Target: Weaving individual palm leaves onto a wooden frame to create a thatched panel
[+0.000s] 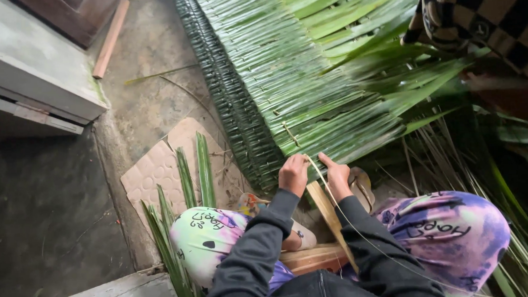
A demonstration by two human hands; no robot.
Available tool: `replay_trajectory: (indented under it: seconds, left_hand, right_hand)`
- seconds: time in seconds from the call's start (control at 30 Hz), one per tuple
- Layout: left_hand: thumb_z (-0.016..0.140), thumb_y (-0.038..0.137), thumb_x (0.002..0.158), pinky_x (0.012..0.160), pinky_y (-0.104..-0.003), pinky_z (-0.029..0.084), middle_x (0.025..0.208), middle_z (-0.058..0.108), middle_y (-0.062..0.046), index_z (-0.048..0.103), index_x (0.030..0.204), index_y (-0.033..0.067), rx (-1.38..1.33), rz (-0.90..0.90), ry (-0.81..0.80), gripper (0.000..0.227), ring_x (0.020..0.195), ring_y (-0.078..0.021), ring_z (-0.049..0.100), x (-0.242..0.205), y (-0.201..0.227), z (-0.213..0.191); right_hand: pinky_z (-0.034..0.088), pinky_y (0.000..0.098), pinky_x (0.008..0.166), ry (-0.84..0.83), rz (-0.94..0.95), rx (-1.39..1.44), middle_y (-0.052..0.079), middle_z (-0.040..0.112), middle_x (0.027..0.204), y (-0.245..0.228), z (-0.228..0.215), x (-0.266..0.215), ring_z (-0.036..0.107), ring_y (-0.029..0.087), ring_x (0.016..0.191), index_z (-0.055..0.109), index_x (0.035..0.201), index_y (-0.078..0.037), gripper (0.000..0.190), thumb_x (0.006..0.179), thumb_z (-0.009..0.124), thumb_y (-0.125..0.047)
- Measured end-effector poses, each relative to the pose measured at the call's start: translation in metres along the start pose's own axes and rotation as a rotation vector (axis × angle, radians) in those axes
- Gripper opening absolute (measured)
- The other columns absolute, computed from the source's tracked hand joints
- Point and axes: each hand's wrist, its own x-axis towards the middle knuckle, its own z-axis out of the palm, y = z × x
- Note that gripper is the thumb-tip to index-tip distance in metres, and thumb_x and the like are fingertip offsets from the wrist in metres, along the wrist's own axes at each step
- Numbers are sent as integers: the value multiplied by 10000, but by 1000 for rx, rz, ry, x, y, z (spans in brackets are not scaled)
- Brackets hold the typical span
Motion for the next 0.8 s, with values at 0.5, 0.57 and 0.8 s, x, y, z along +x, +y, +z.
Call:
replay_trajectory:
  seconds: [0.5,0.57,0.8]
  left_hand:
    - [722,87,701,690,-406,433,787,486,-61,561,744,102,212,60,127,167,767,-288,542,15,22,-5]
    - [688,61,784,685,-387,413,759,480,-67,537,700,111,218,60,167,179,736,-284,525,19,24,-6]
    - [741,81,753,680,-378,438,796,511,-21,598,756,135,134,-53,185,153,766,-262,558,13,24,-3]
  right_hand:
    - [487,455,954,-37,-11,30,298,646,1214,-33,3,-38,605,292,1229,605,1172,219,794,666,1016,-236]
    - [477,405,973,-30,-11,2,266,656,1201,-27,4,-28,592,254,1221,618,1210,191,782,672,1009,-220]
    - [516,428,885,-26,-24,39,251,674,1123,-24,-1,-27,625,251,1101,631,1166,176,745,645,1015,-192]
